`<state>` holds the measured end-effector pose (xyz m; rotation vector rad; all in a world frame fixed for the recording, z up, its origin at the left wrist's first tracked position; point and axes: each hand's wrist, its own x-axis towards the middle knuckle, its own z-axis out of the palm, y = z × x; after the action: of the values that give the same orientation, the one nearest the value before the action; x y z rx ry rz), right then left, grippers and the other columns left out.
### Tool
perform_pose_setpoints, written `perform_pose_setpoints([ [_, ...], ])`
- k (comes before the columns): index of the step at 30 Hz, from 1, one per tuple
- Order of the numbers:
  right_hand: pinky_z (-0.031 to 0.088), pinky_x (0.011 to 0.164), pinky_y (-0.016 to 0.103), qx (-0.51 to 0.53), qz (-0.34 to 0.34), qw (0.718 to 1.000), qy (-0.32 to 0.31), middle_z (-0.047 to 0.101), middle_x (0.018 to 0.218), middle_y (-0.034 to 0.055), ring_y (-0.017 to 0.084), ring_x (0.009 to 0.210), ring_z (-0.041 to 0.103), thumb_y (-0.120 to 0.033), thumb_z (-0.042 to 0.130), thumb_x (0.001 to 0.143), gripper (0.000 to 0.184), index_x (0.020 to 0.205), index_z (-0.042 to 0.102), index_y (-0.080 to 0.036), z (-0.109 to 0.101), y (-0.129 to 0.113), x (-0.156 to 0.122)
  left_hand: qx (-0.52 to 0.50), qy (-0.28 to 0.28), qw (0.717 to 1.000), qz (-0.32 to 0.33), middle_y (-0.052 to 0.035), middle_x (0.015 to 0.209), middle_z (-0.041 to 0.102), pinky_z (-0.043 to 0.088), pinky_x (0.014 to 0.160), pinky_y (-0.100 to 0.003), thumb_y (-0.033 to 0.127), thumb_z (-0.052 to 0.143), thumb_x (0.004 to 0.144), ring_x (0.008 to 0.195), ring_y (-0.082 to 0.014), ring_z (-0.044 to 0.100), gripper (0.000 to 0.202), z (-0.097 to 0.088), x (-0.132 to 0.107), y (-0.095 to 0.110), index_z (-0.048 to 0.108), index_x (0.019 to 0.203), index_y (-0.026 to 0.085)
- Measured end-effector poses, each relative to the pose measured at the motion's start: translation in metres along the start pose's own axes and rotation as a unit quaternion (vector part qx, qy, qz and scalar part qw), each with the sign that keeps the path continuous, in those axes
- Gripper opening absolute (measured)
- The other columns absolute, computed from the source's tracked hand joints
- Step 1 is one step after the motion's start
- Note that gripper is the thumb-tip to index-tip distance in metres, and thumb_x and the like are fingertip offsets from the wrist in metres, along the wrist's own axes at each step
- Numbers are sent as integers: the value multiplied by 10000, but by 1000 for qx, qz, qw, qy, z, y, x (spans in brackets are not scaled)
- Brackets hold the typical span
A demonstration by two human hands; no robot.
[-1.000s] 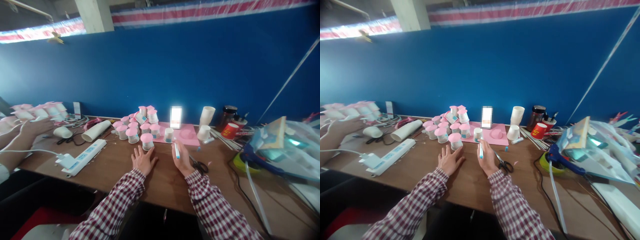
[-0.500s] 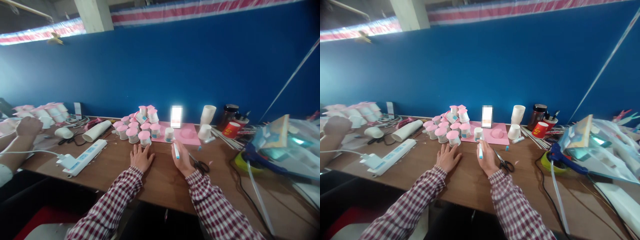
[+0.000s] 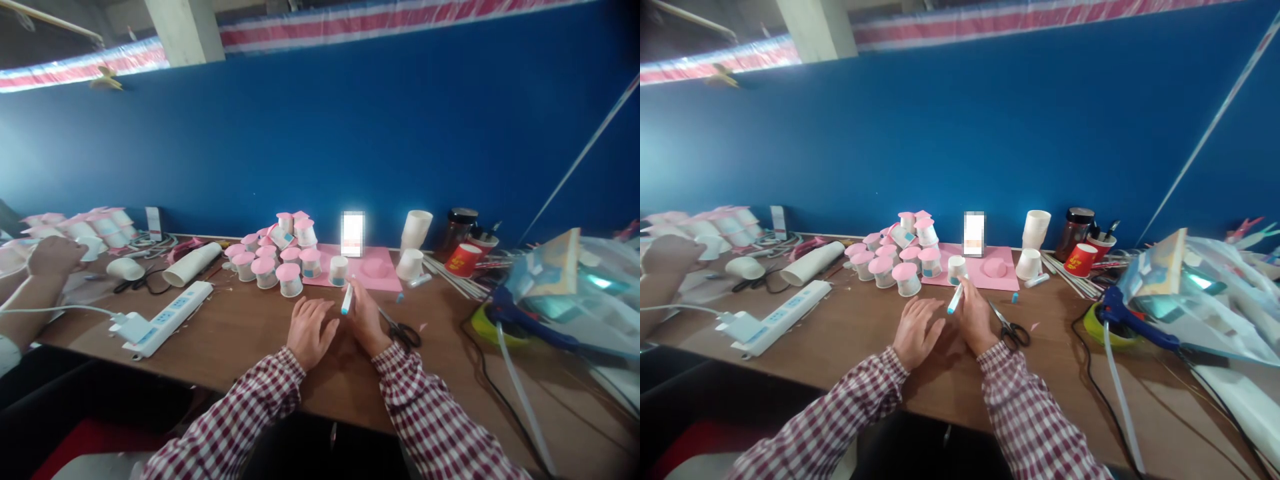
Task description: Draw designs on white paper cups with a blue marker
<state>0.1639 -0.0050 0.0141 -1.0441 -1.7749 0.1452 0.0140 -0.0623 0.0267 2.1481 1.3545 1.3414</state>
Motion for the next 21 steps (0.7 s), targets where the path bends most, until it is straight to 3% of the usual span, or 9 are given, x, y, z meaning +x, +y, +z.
perform_pose_setpoints([
  [2,499,876,391,-8,1,1000,3,625,1090,139,230,1013,599,-172,321,900,369,1230,480,-126,-1,-1,0,-26,24,999,-37,-71,963,662,244,1020,-432,322,482,848,950,-256,562,251,10,8,2,638,1026,242],
  [4,499,880,393,-17,4,1000,-1,615,1119,137,234,1041,587,-166,322,899,379,1242,480,-132,-3,-1,1,-39,30,997,-63,-77,868,657,355,873,-374,329,412,882,830,-234,574,263,19,18,0,642,950,224],
  [8,497,890,384,-19,-2,1000,-15,606,1147,130,227,1057,581,-147,345,883,401,1262,475,-146,-3,1,1,28,-4,999,-41,-45,628,576,354,701,-315,351,381,896,635,-183,530,309,34,37,-1,576,715,196],
  [11,486,911,379,-10,4,1000,-4,595,1181,120,219,1080,570,-156,346,889,404,1273,470,-163,-2,6,1,72,-33,997,-15,-34,619,567,343,690,-305,352,342,910,630,-168,522,343,42,46,-1,527,675,185],
  [16,469,930,401,-8,80,995,54,590,1197,126,228,1109,555,-192,313,904,385,1245,488,-149,-1,14,6,98,-85,990,47,-15,627,576,334,763,-319,316,259,931,629,-146,507,400,46,50,-8,514,655,179],
  [21,505,844,386,20,125,988,86,630,1083,136,236,995,603,-252,431,868,311,1140,527,-137,-2,18,8,82,-75,987,117,-38,629,558,336,763,-333,306,219,920,637,-160,485,416,47,47,-22,511,656,174],
])
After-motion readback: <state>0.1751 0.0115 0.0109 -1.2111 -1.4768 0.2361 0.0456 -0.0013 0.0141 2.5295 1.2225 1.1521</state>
